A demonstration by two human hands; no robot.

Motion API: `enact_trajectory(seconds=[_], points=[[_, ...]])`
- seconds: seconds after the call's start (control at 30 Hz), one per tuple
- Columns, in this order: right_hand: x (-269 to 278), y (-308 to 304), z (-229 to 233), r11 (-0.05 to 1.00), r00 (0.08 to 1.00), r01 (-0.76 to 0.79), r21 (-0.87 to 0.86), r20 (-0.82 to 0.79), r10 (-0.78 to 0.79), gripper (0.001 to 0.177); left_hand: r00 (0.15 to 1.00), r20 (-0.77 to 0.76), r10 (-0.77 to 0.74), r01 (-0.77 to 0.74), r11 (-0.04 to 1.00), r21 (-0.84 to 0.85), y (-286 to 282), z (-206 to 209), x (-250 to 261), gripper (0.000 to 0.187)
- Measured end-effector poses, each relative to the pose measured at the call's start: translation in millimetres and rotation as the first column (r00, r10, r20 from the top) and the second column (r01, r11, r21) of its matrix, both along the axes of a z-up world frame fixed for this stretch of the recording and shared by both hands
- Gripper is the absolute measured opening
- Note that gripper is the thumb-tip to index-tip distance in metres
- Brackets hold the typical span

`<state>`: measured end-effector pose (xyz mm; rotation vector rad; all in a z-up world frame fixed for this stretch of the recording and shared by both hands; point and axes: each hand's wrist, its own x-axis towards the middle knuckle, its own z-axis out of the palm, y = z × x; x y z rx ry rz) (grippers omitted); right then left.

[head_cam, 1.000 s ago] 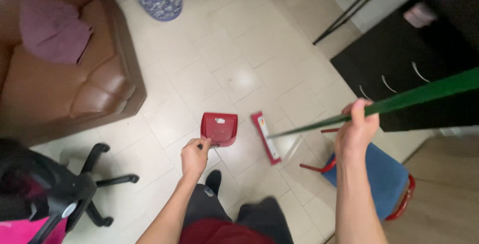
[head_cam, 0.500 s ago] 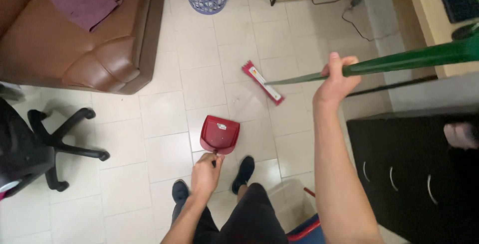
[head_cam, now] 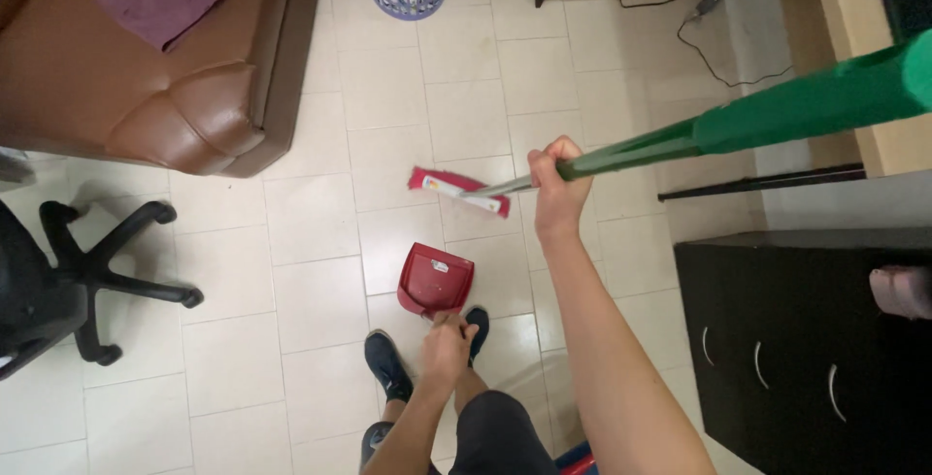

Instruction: Sweeping the floor with a broom and moving a chair to reach tight spaces.

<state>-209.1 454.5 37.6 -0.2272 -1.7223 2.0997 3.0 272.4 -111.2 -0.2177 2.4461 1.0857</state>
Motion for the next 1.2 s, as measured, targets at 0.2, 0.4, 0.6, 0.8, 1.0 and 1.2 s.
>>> enact_trajectory(seconds=[0.2, 0.4, 0.6, 0.8, 1.0, 1.2], points=[[23, -9, 29, 0.995, 0.995, 0.007, -0.097, 0.101, 0.003, 0.030, 1.000, 0.022, -0.002, 0.000, 0.998, 0.065, 8, -11, 4, 0.024], [28, 0, 60, 0.990, 0.997, 0.070, -0.123, 0.027, -0.067, 0.028, 0.989, 0.146, -0.010, 0.009, 1.000, 0.008, -1, 20, 0, 0.024], [25, -4, 126, 0.953, 0.956, 0.281, -0.113, -0.054, -0.288, 0.019, 0.982, 0.185, -0.038, 0.042, 0.999, -0.020, 0, 19, 10, 0.026], [15, -5, 85, 0.974, 0.965, 0.199, -0.111, -0.153, -0.214, 0.023, 0.987, 0.161, -0.015, 0.023, 0.999, -0.049, 5, 14, 12, 0.027], [49, -19, 23, 0.989, 0.998, 0.056, -0.136, -0.028, -0.061, 0.028, 0.974, 0.225, -0.001, 0.021, 0.996, -0.083, 3, 23, 11, 0.026], [58, -10, 62, 0.964, 0.983, 0.174, -0.199, -0.013, -0.181, 0.027, 0.963, 0.268, 0.005, 0.011, 0.998, -0.058, -5, 26, 12, 0.027]])
